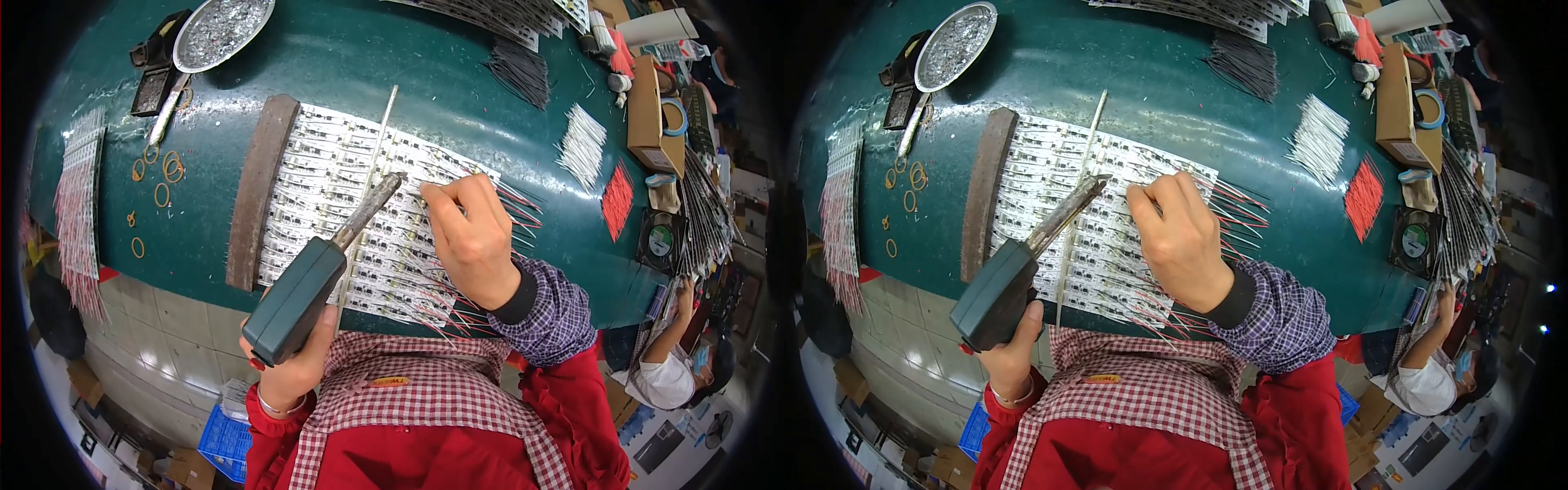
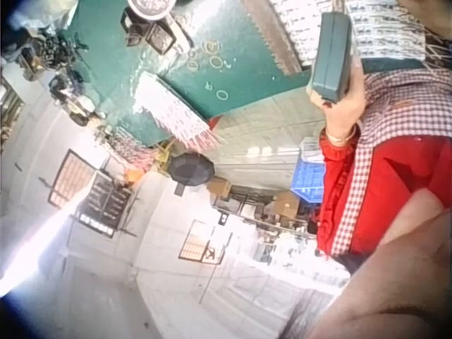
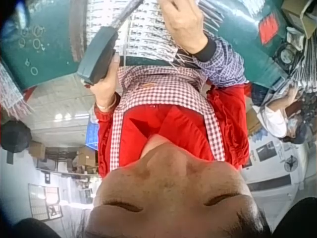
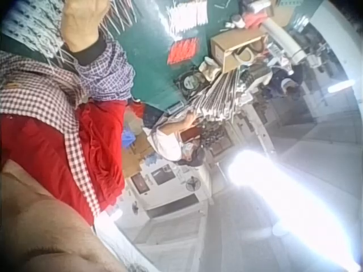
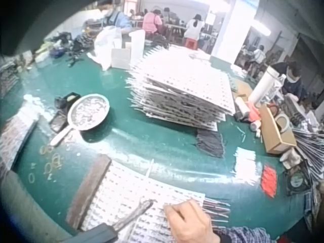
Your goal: The person solders wires onto circuit board strips using a soldering iron, picking up wires from the table by hand and positioning them on the boards.
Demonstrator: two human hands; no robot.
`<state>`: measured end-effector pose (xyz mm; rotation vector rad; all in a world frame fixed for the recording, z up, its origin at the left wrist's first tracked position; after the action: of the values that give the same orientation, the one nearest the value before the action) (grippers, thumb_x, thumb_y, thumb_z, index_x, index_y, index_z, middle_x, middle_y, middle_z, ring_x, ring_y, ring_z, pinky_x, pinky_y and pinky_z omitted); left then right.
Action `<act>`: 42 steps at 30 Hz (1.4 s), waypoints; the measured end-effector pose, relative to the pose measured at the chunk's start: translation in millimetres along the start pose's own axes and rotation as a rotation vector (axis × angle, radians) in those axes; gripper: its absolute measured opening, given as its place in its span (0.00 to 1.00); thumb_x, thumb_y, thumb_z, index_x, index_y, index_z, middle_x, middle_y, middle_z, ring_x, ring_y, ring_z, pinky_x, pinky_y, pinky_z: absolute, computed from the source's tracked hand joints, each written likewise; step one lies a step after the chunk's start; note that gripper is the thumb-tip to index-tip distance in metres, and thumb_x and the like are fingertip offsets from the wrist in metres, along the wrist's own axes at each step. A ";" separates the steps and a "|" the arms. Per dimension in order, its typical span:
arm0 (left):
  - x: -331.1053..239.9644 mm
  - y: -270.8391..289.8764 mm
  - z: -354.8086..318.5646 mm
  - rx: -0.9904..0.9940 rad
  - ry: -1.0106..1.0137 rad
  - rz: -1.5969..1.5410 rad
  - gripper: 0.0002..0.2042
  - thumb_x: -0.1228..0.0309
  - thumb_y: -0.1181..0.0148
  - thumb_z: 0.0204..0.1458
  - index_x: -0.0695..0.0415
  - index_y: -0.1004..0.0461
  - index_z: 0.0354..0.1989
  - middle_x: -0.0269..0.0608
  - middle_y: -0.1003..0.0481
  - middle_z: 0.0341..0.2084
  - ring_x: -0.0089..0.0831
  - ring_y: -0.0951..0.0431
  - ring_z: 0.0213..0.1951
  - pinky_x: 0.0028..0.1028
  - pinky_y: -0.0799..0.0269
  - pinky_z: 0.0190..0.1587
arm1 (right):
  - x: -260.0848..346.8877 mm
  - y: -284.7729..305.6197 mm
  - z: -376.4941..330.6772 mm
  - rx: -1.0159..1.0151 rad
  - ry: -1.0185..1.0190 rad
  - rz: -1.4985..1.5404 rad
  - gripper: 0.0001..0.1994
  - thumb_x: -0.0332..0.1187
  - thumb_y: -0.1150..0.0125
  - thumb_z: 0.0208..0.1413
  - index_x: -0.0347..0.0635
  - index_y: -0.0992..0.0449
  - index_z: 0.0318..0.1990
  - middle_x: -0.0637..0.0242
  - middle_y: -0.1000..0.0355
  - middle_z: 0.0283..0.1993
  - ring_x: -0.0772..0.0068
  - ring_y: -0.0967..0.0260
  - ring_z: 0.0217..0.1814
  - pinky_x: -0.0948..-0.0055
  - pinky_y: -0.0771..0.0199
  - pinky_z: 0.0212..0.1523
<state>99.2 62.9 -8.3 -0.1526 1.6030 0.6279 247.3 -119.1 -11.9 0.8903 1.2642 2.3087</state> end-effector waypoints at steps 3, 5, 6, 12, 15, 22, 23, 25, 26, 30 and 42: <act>-1.8 -2.7 5.0 0.038 0.015 -0.030 0.10 0.82 0.33 0.44 0.68 0.21 0.37 0.44 0.21 0.28 0.27 0.22 0.26 0.25 0.28 0.28 | 0.4 0.3 0.9 0.001 0.014 0.011 0.16 0.19 0.40 0.39 0.33 0.23 0.41 0.62 0.35 0.32 0.63 0.34 0.34 0.68 0.30 0.28; -0.5 -4.6 5.9 0.060 0.028 -0.048 0.10 0.82 0.33 0.44 0.68 0.21 0.37 0.44 0.22 0.29 0.27 0.22 0.26 0.25 0.28 0.28 | 0.0 0.8 1.4 -0.007 -0.032 0.071 0.15 0.14 0.36 0.40 0.35 0.21 0.40 0.63 0.36 0.29 0.63 0.36 0.31 0.67 0.34 0.30; 0.5 -6.2 6.3 0.084 0.042 -0.066 0.10 0.83 0.34 0.44 0.69 0.21 0.37 0.45 0.22 0.30 0.27 0.22 0.26 0.25 0.28 0.28 | -0.4 0.6 1.3 -0.008 -0.032 0.071 0.15 0.14 0.36 0.40 0.35 0.21 0.40 0.63 0.36 0.29 0.63 0.36 0.31 0.67 0.34 0.30; -2.7 -8.3 9.0 0.129 0.028 -0.033 0.09 0.83 0.35 0.45 0.69 0.21 0.36 0.45 0.22 0.30 0.27 0.22 0.27 0.24 0.29 0.28 | -2.5 1.2 1.9 -0.005 -0.035 0.107 0.16 0.14 0.36 0.41 0.35 0.22 0.40 0.63 0.38 0.28 0.63 0.37 0.31 0.67 0.35 0.29; -6.8 -8.5 11.5 0.126 -0.001 -0.010 0.08 0.83 0.35 0.46 0.69 0.21 0.36 0.45 0.22 0.30 0.28 0.22 0.27 0.24 0.29 0.28 | -2.5 1.2 2.2 -0.006 -0.030 0.108 0.16 0.14 0.36 0.40 0.35 0.21 0.40 0.63 0.38 0.28 0.63 0.37 0.30 0.67 0.35 0.29; -4.9 -7.4 10.9 0.137 0.020 0.005 0.08 0.83 0.34 0.45 0.68 0.21 0.36 0.46 0.22 0.30 0.29 0.21 0.27 0.25 0.28 0.29 | -4.1 0.0 0.4 -0.004 -0.040 0.114 0.15 0.14 0.35 0.41 0.36 0.21 0.40 0.63 0.38 0.27 0.64 0.36 0.30 0.67 0.36 0.28; -5.2 -6.6 10.7 0.130 0.003 0.017 0.09 0.83 0.34 0.45 0.68 0.21 0.36 0.46 0.22 0.30 0.29 0.21 0.27 0.25 0.28 0.29 | -4.1 0.2 0.1 -0.003 -0.043 0.110 0.15 0.14 0.35 0.41 0.36 0.21 0.40 0.63 0.38 0.27 0.64 0.36 0.30 0.67 0.36 0.28; -6.3 -5.8 10.0 0.124 -0.013 0.028 0.09 0.83 0.34 0.44 0.68 0.21 0.36 0.46 0.22 0.30 0.30 0.21 0.27 0.25 0.27 0.29 | -4.7 0.4 -0.5 0.008 -0.024 0.097 0.16 0.15 0.37 0.39 0.34 0.22 0.40 0.63 0.37 0.29 0.63 0.36 0.31 0.67 0.34 0.28; -7.2 -4.6 9.7 0.115 0.022 0.029 0.09 0.83 0.34 0.44 0.68 0.21 0.36 0.46 0.22 0.29 0.30 0.21 0.27 0.26 0.27 0.29 | -4.0 0.6 -0.1 0.018 -0.003 0.087 0.17 0.17 0.40 0.38 0.33 0.23 0.41 0.62 0.35 0.31 0.63 0.35 0.33 0.68 0.32 0.28; -5.2 -7.9 11.9 0.104 0.028 -0.024 0.09 0.83 0.34 0.44 0.69 0.21 0.36 0.46 0.22 0.29 0.29 0.21 0.27 0.25 0.27 0.29 | -4.2 0.7 1.2 -0.009 -0.043 0.121 0.15 0.14 0.35 0.41 0.36 0.21 0.40 0.63 0.38 0.27 0.63 0.36 0.30 0.67 0.35 0.29; 3.4 -3.0 1.9 0.049 0.078 -0.035 0.11 0.79 0.32 0.44 0.69 0.21 0.38 0.45 0.22 0.29 0.28 0.21 0.26 0.25 0.28 0.28 | -4.3 0.4 0.0 -0.011 -0.033 0.110 0.15 0.14 0.35 0.41 0.35 0.21 0.39 0.63 0.38 0.27 0.63 0.36 0.30 0.67 0.35 0.29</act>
<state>101.7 62.2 -12.4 -0.1701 1.6856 0.5611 250.5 -121.8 -13.1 1.0140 1.2165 2.3714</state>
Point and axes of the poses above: each hand's wrist, its own z-axis towards the middle knuckle, its own y-axis out of the back of the hand, x = y × z, the point moved 5 cm from there along z, towards the middle knuckle
